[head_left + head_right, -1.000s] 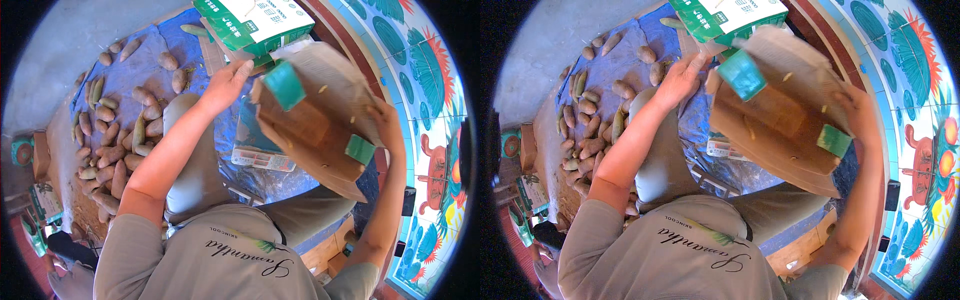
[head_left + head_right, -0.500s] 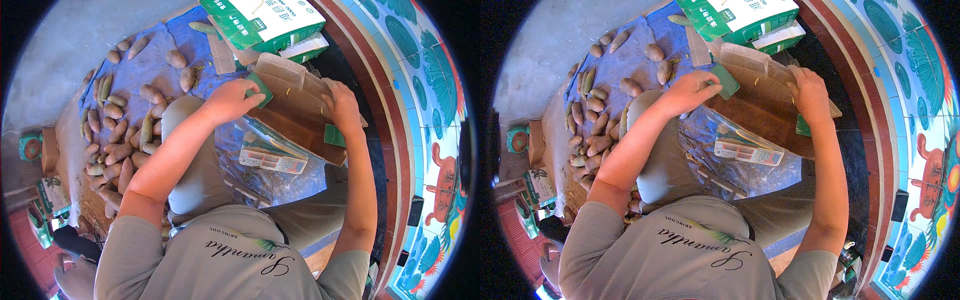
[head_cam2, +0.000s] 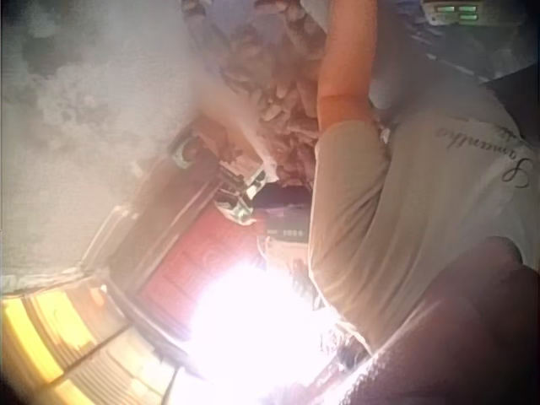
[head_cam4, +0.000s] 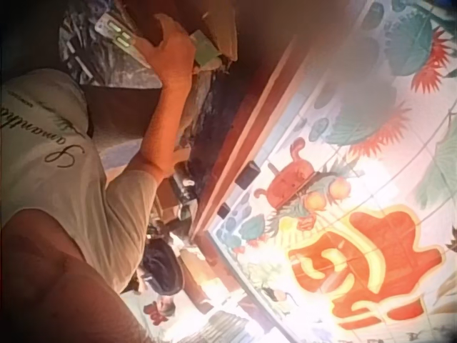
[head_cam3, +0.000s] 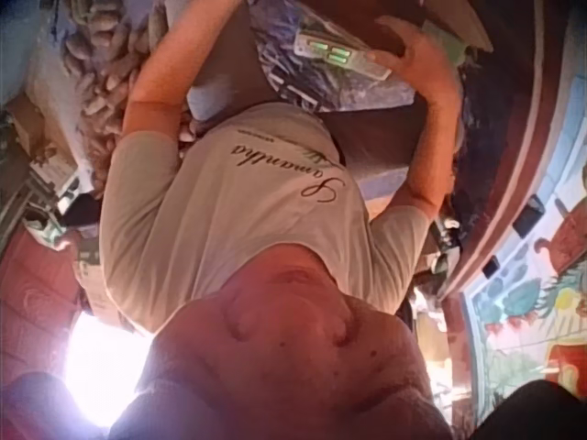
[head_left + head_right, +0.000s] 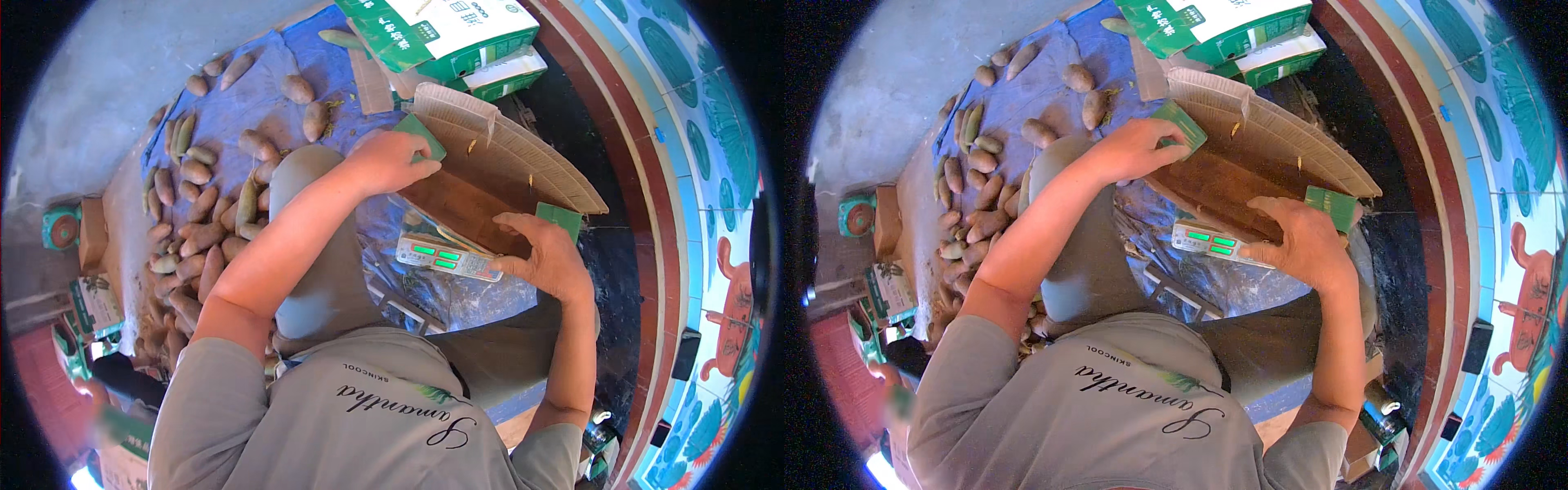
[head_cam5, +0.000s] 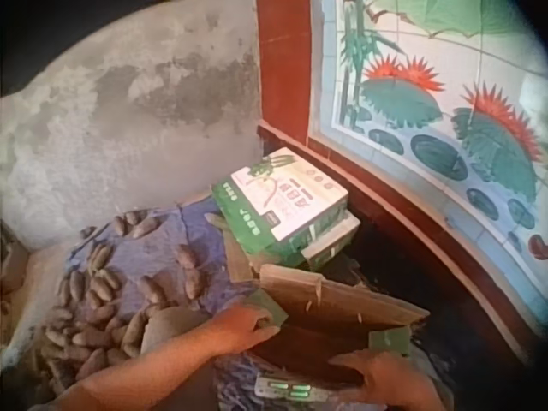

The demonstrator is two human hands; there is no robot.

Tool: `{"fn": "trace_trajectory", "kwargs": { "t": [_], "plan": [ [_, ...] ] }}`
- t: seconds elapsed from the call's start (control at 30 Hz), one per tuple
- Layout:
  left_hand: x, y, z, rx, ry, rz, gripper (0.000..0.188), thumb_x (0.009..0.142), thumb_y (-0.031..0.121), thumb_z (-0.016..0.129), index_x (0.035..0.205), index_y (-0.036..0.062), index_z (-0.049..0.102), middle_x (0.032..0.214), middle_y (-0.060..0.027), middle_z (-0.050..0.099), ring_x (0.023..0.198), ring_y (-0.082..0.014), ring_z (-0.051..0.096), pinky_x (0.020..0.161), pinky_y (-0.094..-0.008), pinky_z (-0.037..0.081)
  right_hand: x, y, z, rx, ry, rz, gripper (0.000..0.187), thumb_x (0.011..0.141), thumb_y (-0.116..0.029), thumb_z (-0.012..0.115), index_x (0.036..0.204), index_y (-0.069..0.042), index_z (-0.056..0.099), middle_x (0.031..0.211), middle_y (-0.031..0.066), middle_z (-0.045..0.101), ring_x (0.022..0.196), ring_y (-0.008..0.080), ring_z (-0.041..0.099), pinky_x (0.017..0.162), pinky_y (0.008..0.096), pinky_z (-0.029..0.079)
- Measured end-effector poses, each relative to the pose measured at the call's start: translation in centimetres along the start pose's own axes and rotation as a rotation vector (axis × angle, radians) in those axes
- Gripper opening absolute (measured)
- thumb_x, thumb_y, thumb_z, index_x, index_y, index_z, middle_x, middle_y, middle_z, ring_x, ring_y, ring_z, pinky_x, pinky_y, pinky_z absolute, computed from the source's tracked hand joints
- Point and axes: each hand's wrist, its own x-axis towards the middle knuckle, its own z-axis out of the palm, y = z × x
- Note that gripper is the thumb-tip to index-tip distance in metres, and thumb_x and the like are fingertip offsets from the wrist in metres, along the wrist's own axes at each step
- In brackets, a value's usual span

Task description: Sort and pack sweet potatoes into boxes using a digital scale.

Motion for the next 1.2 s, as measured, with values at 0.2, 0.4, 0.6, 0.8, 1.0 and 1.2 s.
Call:
{"fn": "trace_trajectory", "kwargs": {
  "t": [0.2, 0.4, 0.6, 0.8, 1.0, 1.2],
  "plan": [
    [0.8, 0.6, 0.6, -0.009, 0.04, -0.023, 0.035, 0.081, 0.041, 0.058, 0.09, 0.0084, 0.065, 0.084, -0.0157, 0.065, 0.082, -0.0328, 0.062, 0.075, -0.0429, 0.047, -1.1, 1.0, 1.6, -0.375, 0.04, 0.052, 0.024, 0.074, -0.014, 0.062, 0.098, -0.007, 0.062, 0.083, 0.0149, 0.064, 0.078, 0.032, 0.063, 0.068, 0.0407, 0.049],
    [0.9, 0.6, 0.3, -0.02, 0.012, -0.019, 0.03, 0.084, 0.03, 0.06, 0.094, 0.0023, 0.062, 0.088, -0.0169, 0.064, 0.085, -0.031, 0.061, 0.075, -0.038, 0.047, -2.0, 1.9, 2.1, -0.555, 0.068, 0.052, 0.014, 0.075, -0.002, 0.052, 0.086, -0.008, 0.059, 0.074, 0.011, 0.062, 0.071, 0.026, 0.063, 0.063, 0.0372, 0.049],
    [1.0, 0.2, 1.4, 0.14, 0.239, 0.092, 0.032, 0.083, 0.032, 0.06, 0.1, 0.0045, 0.06, 0.112, -0.0166, 0.055, 0.104, -0.0333, 0.054, 0.087, -0.0392, 0.044, -2.9, 2.0, 2.5, -0.606, 0.166, 0.026, 0.009, 0.073, -0.003, 0.054, 0.08, -0.009, 0.056, 0.068, 0.0092, 0.058, 0.068, 0.0257, 0.061, 0.061, 0.0364, 0.047],
    [1.0, 0.4, 1.5, 0.206, 0.24, 0.076, 0.031, 0.083, 0.031, 0.061, 0.101, 0.0055, 0.06, 0.114, -0.0154, 0.054, 0.104, -0.0339, 0.054, 0.089, -0.0397, 0.044, -3.6, 2.4, 2.1, -0.586, 0.175, 0.041, 0.01, 0.073, -0.003, 0.052, 0.079, -0.008, 0.056, 0.069, 0.0095, 0.057, 0.068, 0.0262, 0.06, 0.062, 0.0366, 0.047],
    [1.2, 0.1, 1.3, 0.202, 0.257, 0.061, 0.031, 0.083, 0.033, 0.06, 0.099, 0.0063, 0.06, 0.108, -0.0156, 0.056, 0.099, -0.0346, 0.055, 0.086, -0.0407, 0.044, -3.4, 2.7, 2.0, -0.593, 0.213, 0.019, 0.008, 0.072, -0.004, 0.053, 0.076, -0.009, 0.058, 0.069, 0.01, 0.056, 0.07, 0.027, 0.06, 0.063, 0.0369, 0.046],
    [1.3, 0.0, 1.4, 0.18, 0.287, 0.039, 0.033, 0.081, 0.036, 0.06, 0.098, 0.0081, 0.061, 0.101, -0.0159, 0.058, 0.097, -0.0347, 0.056, 0.083, -0.0417, 0.046, -4.1, 3.1, 1.6, -0.545, 0.165, 0.03, 0.007, 0.072, -0.003, 0.052, 0.074, -0.007, 0.057, 0.07, 0.011, 0.056, 0.071, 0.0291, 0.059, 0.064, 0.0391, 0.046]
  ]
}}
